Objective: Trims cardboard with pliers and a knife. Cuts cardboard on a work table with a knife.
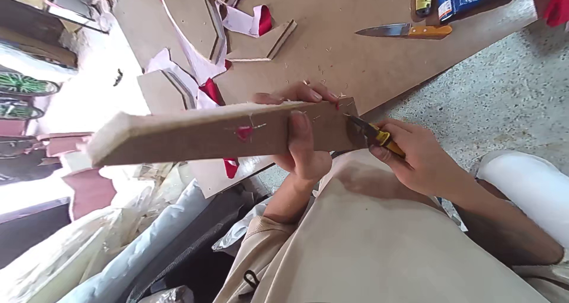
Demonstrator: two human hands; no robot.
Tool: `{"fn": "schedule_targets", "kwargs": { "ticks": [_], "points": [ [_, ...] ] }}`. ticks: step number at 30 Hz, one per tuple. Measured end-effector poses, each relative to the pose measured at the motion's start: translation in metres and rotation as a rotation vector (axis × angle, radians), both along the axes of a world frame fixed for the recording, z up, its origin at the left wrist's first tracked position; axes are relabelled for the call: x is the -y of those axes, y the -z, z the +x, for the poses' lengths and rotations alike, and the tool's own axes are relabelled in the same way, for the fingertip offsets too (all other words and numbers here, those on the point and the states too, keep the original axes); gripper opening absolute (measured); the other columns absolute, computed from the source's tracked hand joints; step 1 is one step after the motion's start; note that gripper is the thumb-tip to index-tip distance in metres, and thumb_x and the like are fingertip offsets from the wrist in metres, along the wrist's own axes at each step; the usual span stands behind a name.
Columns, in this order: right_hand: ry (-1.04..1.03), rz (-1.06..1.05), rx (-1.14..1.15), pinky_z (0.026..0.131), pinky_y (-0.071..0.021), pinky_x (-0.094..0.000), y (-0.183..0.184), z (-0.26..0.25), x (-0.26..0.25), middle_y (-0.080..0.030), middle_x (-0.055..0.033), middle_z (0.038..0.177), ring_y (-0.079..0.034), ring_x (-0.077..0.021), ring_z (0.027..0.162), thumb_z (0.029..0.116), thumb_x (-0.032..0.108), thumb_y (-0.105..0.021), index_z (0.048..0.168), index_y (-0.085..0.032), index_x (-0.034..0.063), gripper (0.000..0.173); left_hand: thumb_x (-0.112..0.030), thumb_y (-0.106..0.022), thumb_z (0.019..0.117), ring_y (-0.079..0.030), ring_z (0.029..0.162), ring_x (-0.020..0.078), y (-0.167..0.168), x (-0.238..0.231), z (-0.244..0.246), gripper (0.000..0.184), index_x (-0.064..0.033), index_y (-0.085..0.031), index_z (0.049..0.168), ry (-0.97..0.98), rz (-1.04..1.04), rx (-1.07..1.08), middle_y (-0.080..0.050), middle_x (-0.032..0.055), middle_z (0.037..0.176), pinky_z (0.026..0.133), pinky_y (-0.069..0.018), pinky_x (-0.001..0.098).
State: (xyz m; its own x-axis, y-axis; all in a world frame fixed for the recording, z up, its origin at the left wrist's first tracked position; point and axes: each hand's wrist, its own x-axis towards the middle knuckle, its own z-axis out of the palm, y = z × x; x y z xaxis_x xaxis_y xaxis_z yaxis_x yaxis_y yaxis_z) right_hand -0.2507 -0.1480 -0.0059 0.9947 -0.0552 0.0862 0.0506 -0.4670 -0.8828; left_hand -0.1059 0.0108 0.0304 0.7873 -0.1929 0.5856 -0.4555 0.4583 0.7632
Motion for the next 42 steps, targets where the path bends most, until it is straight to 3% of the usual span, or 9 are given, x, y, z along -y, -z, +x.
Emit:
{"fn": "schedule_targets", "kwargs": {
  "ticks": [11,14,16,19,25,30,33,38,42],
  "points": [
    [-0.191,0.363,-0.101,0.080,-0.0605,-0.0272,-0.003,0.003,0.019,-0.071,0.0020,0.100,-0.069,-0.0071,0.092,0.1079,0.040,-0.051,0.117,-0.066,0.0101,0.034,-0.039,-0.057,0.1038,-0.070,0.094,0.0346,0.009,-0.007,-0.003,0.030,-0.0190,-0.052,0.126,0.083,0.006,0.143,-0.069,0.0098,0.100,0.086,-0.0598,0.0558],
    [-0.144,0.466,-0.101,0.062,-0.0557,-0.0240,-0.001,0.003,0.013,-0.066,0.0017,0.083,-0.064,-0.0065,0.071,0.1069,0.040,-0.054,0.108,-0.067,0.0087,0.034,-0.040,-0.058,0.1030,-0.070,0.095,0.0332,0.007,-0.006,-0.004,0.031,-0.0194,-0.053,0.125,0.088,0.011,0.153,-0.070,0.0086,0.101,0.087,-0.0598,0.0546],
    [-0.009,0.174,0.041,0.052,-0.0450,-0.0211,0.002,0.004,0.006,-0.059,0.0024,0.074,-0.054,-0.0040,0.061,0.1057,0.037,-0.056,0.097,-0.066,0.0085,0.031,-0.037,-0.057,0.1036,-0.069,0.091,0.0318,0.007,-0.002,-0.004,0.031,-0.0171,-0.052,0.126,0.073,-0.002,0.077,-0.069,0.0087,0.098,0.083,-0.0604,0.0526],
    [0.111,-0.254,0.265,0.051,-0.0493,-0.0353,0.013,0.008,0.005,-0.063,-0.0145,0.086,-0.061,-0.0215,0.065,0.1015,0.029,-0.061,0.091,-0.061,-0.0001,0.031,-0.028,-0.043,0.1076,-0.068,0.083,0.0297,0.005,0.009,0.000,0.025,-0.0068,-0.048,0.121,0.081,-0.022,-0.158,-0.065,0.0122,0.092,0.077,-0.0605,0.0492],
    [0.040,-0.301,0.354,0.054,-0.0520,-0.0354,0.038,0.009,0.017,-0.066,-0.0189,0.091,-0.063,-0.0230,0.066,0.1030,0.034,-0.062,0.089,-0.061,-0.0017,0.038,-0.023,-0.035,0.1073,-0.069,0.081,0.0283,0.010,0.006,0.019,0.028,-0.0031,-0.049,0.121,0.352,0.113,-0.398,-0.065,0.0153,0.094,0.073,-0.0608,0.0462],
    [-0.074,0.403,0.238,0.063,-0.0573,-0.0261,0.058,0.001,0.015,-0.067,-0.0048,0.084,-0.065,-0.0086,0.071,0.1068,0.031,-0.056,0.104,-0.064,0.0017,0.031,-0.027,-0.030,0.1083,-0.069,0.076,0.0280,0.022,0.011,0.034,0.034,-0.0045,-0.055,0.109,0.593,0.007,-0.854,-0.065,0.0143,0.089,0.071,-0.0615,0.0468],
    [-0.087,0.824,0.224,0.060,-0.0573,-0.0310,0.046,-0.001,0.015,-0.068,-0.0056,0.084,-0.065,-0.0137,0.068,0.1066,0.037,-0.056,0.104,-0.065,0.0076,0.031,-0.034,-0.028,0.1090,-0.068,0.075,0.0275,0.037,0.016,0.046,0.040,-0.0058,-0.057,0.105,0.625,-0.088,-1.053,-0.064,0.0120,0.087,0.071,-0.0617,0.0483],
    [0.023,-0.098,0.072,0.078,-0.0589,-0.0303,0.016,-0.006,0.031,-0.067,-0.0140,0.116,-0.068,-0.0147,0.092,0.1042,0.027,-0.062,0.103,-0.068,-0.0002,0.028,-0.034,-0.024,0.1099,-0.069,0.076,0.0318,0.036,0.013,0.053,0.042,-0.0024,-0.050,0.119,0.567,0.115,-0.774,-0.065,0.0169,0.090,0.070,-0.0622,0.0513],
    [-0.047,-0.105,-0.064,0.078,-0.0581,-0.0287,-0.002,-0.007,0.032,-0.070,-0.0072,0.111,-0.068,-0.0104,0.091,0.1048,0.036,-0.060,0.107,-0.070,0.0054,0.032,-0.030,-0.026,0.1095,-0.070,0.076,0.0338,0.025,0.014,0.052,0.037,-0.0005,-0.043,0.124,0.580,0.143,-0.619,-0.063,0.0183,0.088,0.072,-0.0626,0.0542]
  ]
}}
